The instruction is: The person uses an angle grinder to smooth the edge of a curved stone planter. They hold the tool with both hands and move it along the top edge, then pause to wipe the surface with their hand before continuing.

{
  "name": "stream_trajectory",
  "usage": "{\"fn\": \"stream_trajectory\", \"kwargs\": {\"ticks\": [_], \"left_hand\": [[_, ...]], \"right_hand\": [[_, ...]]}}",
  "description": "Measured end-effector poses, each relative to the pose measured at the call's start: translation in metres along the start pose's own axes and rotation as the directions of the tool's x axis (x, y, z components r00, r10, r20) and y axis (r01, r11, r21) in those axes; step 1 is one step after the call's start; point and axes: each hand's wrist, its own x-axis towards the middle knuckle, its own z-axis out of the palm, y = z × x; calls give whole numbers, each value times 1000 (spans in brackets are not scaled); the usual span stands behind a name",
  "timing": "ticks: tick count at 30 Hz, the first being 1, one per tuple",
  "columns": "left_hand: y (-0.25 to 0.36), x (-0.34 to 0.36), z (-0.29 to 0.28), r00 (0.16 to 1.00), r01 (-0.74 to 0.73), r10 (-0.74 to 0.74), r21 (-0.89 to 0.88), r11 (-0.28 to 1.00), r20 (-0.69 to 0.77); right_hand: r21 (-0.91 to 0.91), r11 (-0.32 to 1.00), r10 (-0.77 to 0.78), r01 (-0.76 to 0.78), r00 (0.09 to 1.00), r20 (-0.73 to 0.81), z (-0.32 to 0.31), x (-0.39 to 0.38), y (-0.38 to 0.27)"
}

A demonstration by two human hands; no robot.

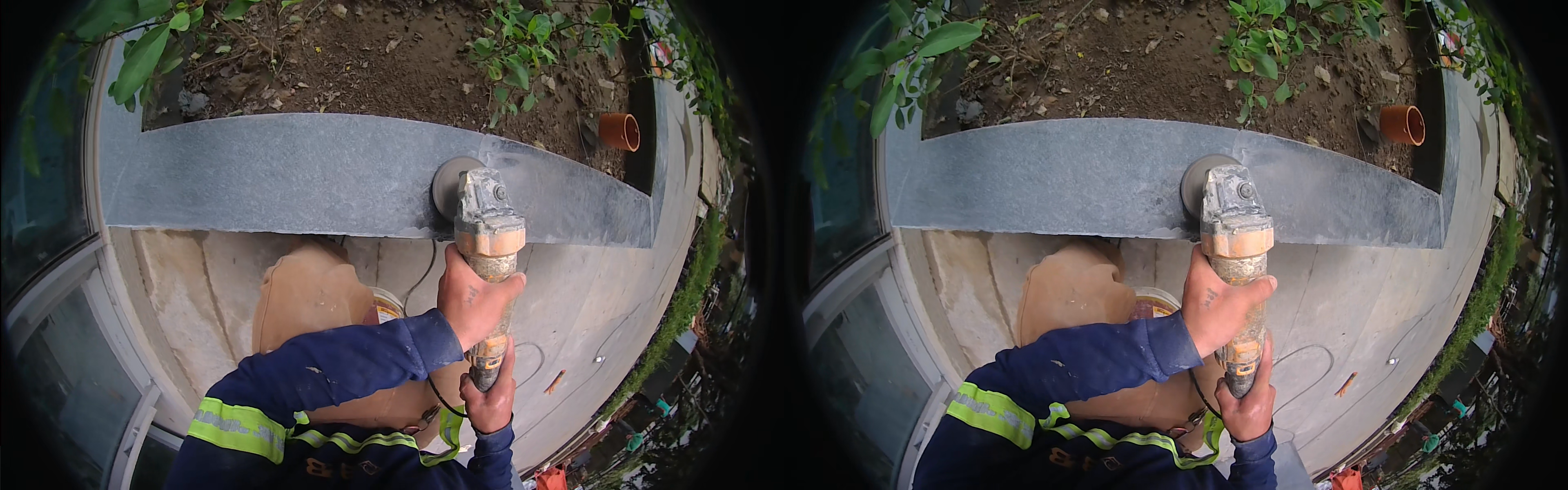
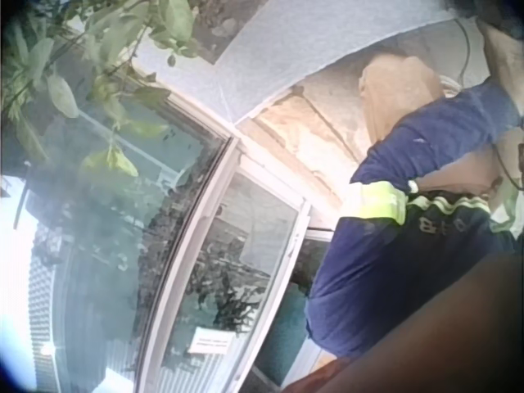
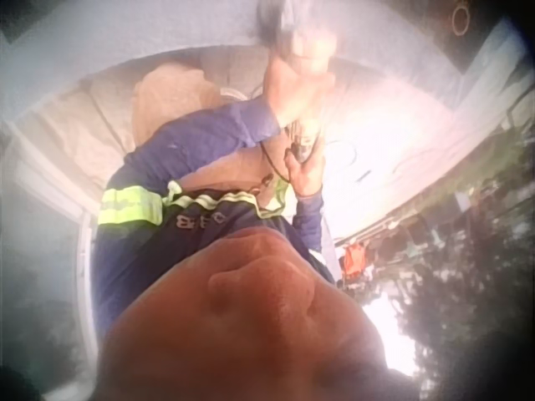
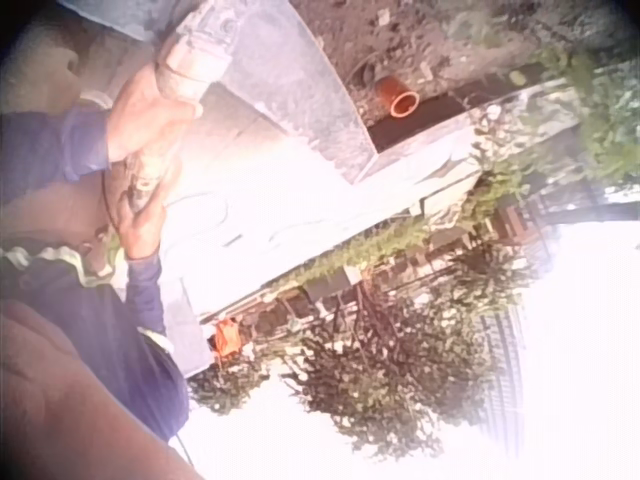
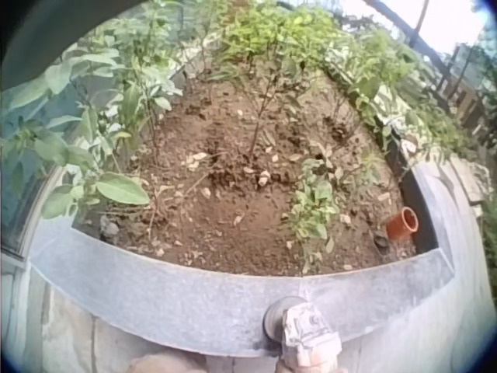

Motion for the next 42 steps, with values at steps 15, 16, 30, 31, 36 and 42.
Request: {"fn": "stream_trajectory", "kwargs": {"ticks": [15,16,30,31,36,42], "left_hand": [[17,7,3,1000,8,-8,38,999,9],[16,6,4,1000,14,-13,37,999,-3],[9,9,11,999,-42,42,2,999,4],[10,11,12,998,-55,55,17,998,6],[15,10,8,1000,-5,4,6,1000,20],[32,14,8,999,45,-47,81,996,20]], "right_hand": [[18,994,107,-107,994,6,-6,8,-9],[11,996,89,-89,996,7,-8,6,-10],[60,988,143,-145,989,27,-15,9,-18],[48,992,120,-121,993,18,-13,11,-17],[30,997,77,-77,997,13,-14,10,-13],[89,987,132,-132,991,8,-11,17,-14]]}}
